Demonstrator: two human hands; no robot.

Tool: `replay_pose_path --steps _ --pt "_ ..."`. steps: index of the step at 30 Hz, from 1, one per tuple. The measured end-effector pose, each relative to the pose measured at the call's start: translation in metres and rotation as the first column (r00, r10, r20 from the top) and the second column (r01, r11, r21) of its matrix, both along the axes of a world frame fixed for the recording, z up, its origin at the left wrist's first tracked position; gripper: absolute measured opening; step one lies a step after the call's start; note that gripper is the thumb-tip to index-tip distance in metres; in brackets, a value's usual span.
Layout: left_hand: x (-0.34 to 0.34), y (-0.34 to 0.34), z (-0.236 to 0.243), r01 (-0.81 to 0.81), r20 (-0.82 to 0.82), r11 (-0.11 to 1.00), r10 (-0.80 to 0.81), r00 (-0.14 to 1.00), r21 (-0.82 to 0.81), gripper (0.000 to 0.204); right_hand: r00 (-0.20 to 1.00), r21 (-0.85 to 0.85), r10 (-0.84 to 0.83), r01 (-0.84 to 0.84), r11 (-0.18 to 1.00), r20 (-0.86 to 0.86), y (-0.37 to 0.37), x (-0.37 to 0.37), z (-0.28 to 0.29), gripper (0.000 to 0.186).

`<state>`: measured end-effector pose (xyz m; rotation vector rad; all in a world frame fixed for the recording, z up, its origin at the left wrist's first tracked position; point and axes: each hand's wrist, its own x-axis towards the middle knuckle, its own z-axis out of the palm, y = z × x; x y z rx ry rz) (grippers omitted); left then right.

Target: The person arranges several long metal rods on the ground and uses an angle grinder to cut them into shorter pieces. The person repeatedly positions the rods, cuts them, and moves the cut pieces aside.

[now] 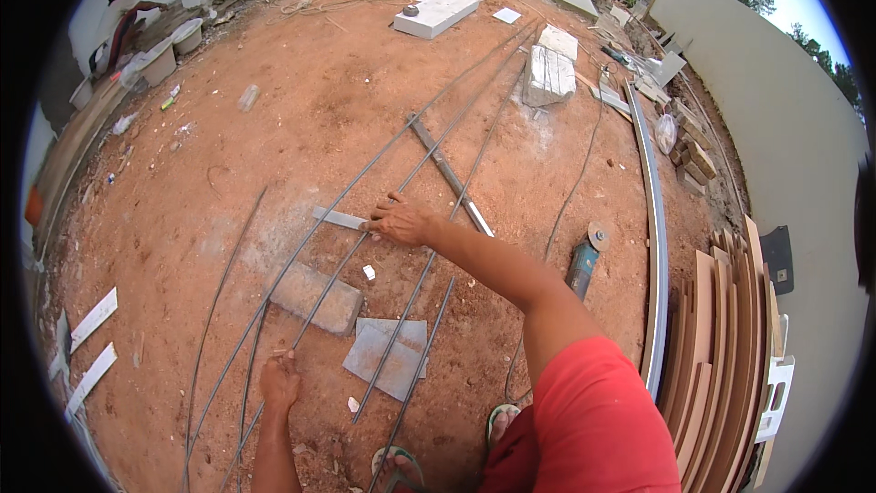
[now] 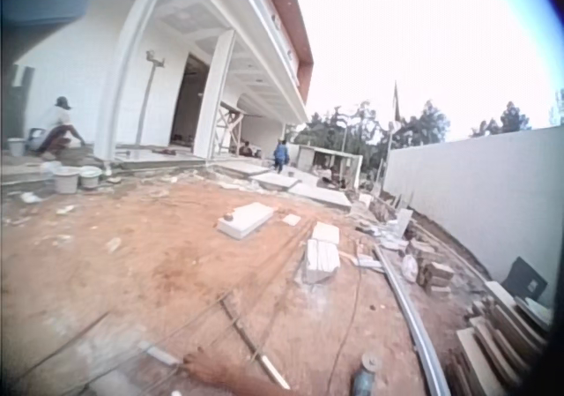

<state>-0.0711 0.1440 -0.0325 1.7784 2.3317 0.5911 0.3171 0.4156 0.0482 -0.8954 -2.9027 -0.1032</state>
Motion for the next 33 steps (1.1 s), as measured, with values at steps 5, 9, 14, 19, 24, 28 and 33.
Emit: replay_pose_path --steps 5,9,14,19,24,28,33 --pt "0.02 -0.002 0.042 0.061 0.119 0.991 -0.047 0.992 -0.118 0.051 0.996 -0.078 -0.079 0.075 0.994 -0.041 -0.009 -0.007 -0.021 0.032" --pt "-0.01 0.019 0.035 0.02 0.156 0.996 -0.034 0.987 0.09 0.058 0.985 0.071 -0.123 0.132 0.989 -0.119 0.013 -0.018 -0.017 0.028" --pt "-0.066 0.055 0.179 -0.062 -0.056 0.922 0.09 0.994 0.381 0.06 0.808 0.389 0.055 0.222 0.894 -0.586 0.055 -0.094 0.102 0.025" --pt "-0.129 0.065 0.309 -0.084 -0.269 0.678 0.399 0.876 0.73 0.058 0.578 0.553 0.269 0.398 0.732 -0.771 0.079 -0.173 0.256 0.024" --pt "-0.094 0.053 0.299 -0.052 -0.159 0.722 0.222 0.962 0.69 0.056 0.678 0.562 0.284 0.23 0.794 -0.678 0.079 -0.144 0.248 0.018" --pt "-0.04 0.023 0.202 -0.046 0.204 0.991 0.02 0.979 0.124 0.058 0.89 0.411 0.148 0.047 0.911 -0.431 0.043 -0.065 0.116 0.023" --pt "0.027 -0.01 0.034 0.229 -0.229 0.939 -0.171 0.958 0.257 0.039 0.995 0.138 -0.088 0.093 0.986 -0.042 -0.007 0.025 -0.03 0.041"
